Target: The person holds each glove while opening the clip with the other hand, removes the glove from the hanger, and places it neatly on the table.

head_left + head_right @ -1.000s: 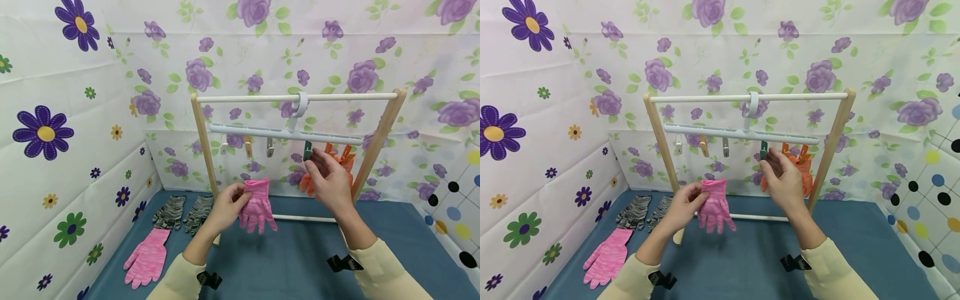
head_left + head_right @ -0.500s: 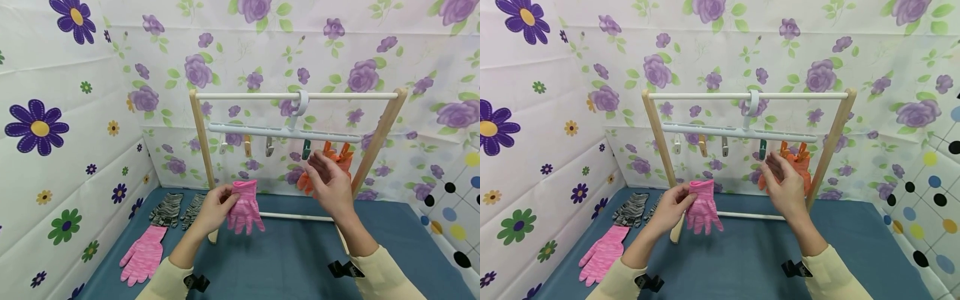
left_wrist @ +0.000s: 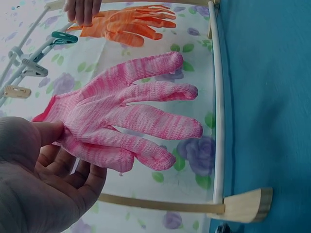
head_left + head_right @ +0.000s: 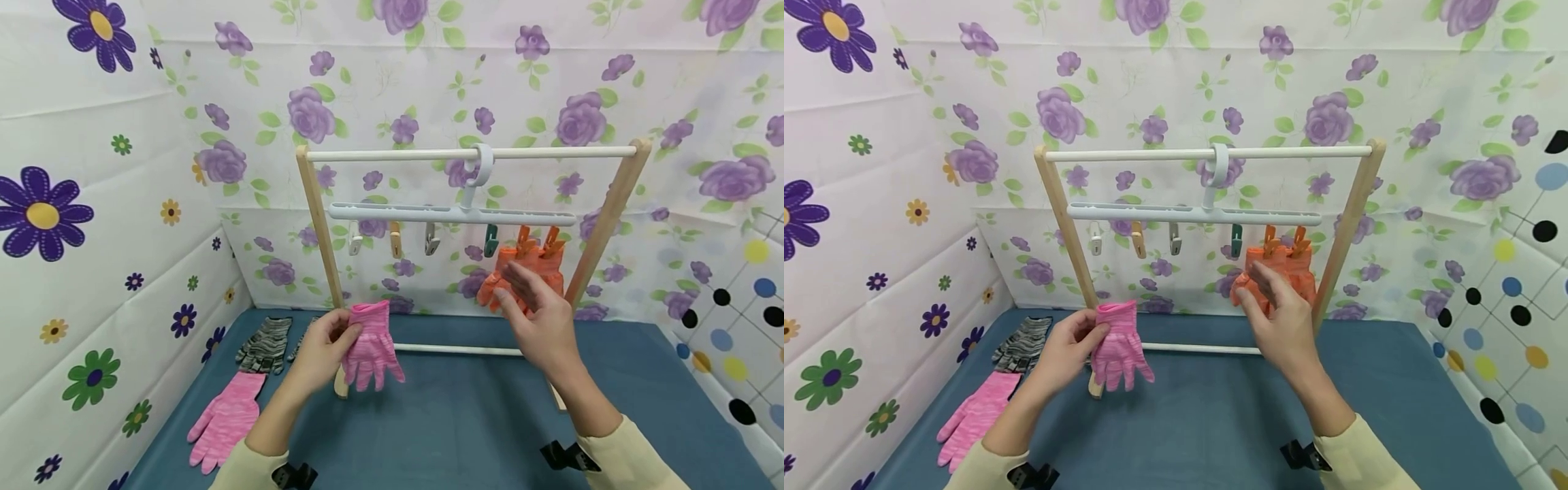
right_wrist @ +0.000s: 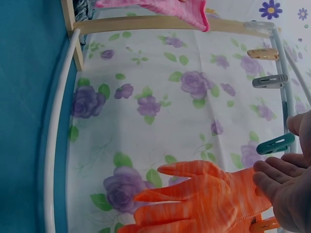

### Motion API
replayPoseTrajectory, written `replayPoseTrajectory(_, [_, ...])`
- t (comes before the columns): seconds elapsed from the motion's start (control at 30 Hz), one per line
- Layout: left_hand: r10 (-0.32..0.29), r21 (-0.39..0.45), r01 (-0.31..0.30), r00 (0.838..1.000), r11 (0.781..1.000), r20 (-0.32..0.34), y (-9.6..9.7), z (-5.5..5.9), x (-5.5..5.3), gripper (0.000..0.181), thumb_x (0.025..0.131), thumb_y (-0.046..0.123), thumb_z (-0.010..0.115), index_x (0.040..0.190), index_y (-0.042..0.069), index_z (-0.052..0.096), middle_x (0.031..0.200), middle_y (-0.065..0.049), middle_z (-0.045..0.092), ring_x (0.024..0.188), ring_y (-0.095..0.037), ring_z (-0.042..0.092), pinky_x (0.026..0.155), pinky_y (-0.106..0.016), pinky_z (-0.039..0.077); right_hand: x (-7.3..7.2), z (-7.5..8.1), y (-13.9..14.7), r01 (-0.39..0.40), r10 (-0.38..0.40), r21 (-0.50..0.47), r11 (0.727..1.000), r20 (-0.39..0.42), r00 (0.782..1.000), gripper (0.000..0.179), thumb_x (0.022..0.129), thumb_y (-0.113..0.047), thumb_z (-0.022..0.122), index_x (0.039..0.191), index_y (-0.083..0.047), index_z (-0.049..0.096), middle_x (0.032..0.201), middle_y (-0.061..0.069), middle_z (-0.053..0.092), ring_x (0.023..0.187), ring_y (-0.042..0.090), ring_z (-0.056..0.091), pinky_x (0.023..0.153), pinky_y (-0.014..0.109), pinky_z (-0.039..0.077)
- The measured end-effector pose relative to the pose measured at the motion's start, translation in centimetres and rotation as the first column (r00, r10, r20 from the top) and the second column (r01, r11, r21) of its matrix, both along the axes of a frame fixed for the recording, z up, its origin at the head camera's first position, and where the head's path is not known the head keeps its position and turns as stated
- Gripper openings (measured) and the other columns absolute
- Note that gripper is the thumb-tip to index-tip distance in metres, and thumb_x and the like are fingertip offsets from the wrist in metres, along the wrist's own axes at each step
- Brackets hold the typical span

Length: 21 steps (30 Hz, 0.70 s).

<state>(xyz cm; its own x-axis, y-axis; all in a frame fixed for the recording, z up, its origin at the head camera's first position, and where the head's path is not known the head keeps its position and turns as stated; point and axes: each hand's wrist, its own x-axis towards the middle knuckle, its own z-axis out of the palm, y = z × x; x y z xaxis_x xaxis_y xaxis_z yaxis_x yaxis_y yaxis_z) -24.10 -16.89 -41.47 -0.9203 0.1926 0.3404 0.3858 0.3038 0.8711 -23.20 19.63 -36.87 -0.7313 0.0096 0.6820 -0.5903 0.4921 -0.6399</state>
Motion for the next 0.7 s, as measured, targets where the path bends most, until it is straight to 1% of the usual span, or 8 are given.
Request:
replayPoseTrajectory(0.17, [0.052, -0.031, -0.051, 0.998, 0.998, 0.020, -1.3, -0.2, 0.4, 0.015, 0.109, 0.018, 0.065, 0.115, 0.006, 0.071, 0.094, -0.010, 0.069, 0.074, -0.024, 0.060, 0.062, -0.030, 0.051, 0.6, -0.8, 0.4, 0.036, -0.034, 0.062, 0.997, -0.028, 0.999, 0.051, 0.100, -0.013, 0.077, 0.147, -0.003, 0.061, 0.141, 0.011, 0.068, 0.128, 0.032, 0.066, 0.103, 0.011, 0.042])
replayPoseTrajectory(0.37, [0.065, -0.038, -0.065, 0.998, 0.997, 0.015, -2.7, -0.2, 0.9, 0.014, 0.109, 0.016, 0.064, 0.113, 0.005, 0.072, 0.093, -0.012, 0.069, 0.072, -0.024, 0.060, 0.060, -0.030, 0.051, 1.2, -1.9, 1.0, 0.056, -0.048, 0.135, 0.989, -0.061, 0.997, 0.050, 0.099, -0.010, 0.078, 0.146, -0.003, 0.062, 0.143, 0.010, 0.067, 0.129, 0.032, 0.065, 0.106, 0.010, 0.039])
replayPoseTrajectory(0.57, [0.096, -0.065, -0.095, 0.995, 0.993, 0.025, -4.2, -0.2, 1.4, 0.014, 0.108, 0.016, 0.065, 0.111, 0.004, 0.070, 0.089, -0.011, 0.066, 0.070, -0.021, 0.057, 0.059, -0.029, 0.049, 1.8, -2.7, 1.6, 0.071, -0.061, 0.189, 0.979, -0.057, 0.996, 0.053, 0.098, -0.009, 0.079, 0.147, -0.005, 0.062, 0.144, 0.010, 0.066, 0.130, 0.033, 0.064, 0.107, 0.008, 0.035])
replayPoseTrajectory(0.6, [0.101, -0.070, -0.099, 0.994, 0.993, 0.029, -4.4, -0.2, 1.5, 0.014, 0.108, 0.016, 0.065, 0.111, 0.003, 0.070, 0.088, -0.011, 0.065, 0.070, -0.021, 0.056, 0.060, -0.029, 0.049, 1.9, -2.9, 1.7, 0.074, -0.063, 0.200, 0.977, -0.059, 0.996, 0.053, 0.097, -0.009, 0.080, 0.147, -0.005, 0.062, 0.143, 0.010, 0.066, 0.129, 0.033, 0.064, 0.108, 0.010, 0.036])
replayPoseTrajectory(0.7, [0.118, -0.085, -0.114, 0.992, 0.990, 0.043, -5.3, -0.3, 1.8, 0.014, 0.108, 0.015, 0.065, 0.111, 0.002, 0.070, 0.089, -0.010, 0.066, 0.071, -0.020, 0.056, 0.061, -0.028, 0.049, 2.1, -3.3, 1.9, 0.080, -0.067, 0.230, 0.970, -0.061, 0.996, 0.054, 0.097, -0.009, 0.081, 0.147, -0.006, 0.062, 0.141, 0.010, 0.067, 0.129, 0.032, 0.064, 0.108, 0.026, 0.047])
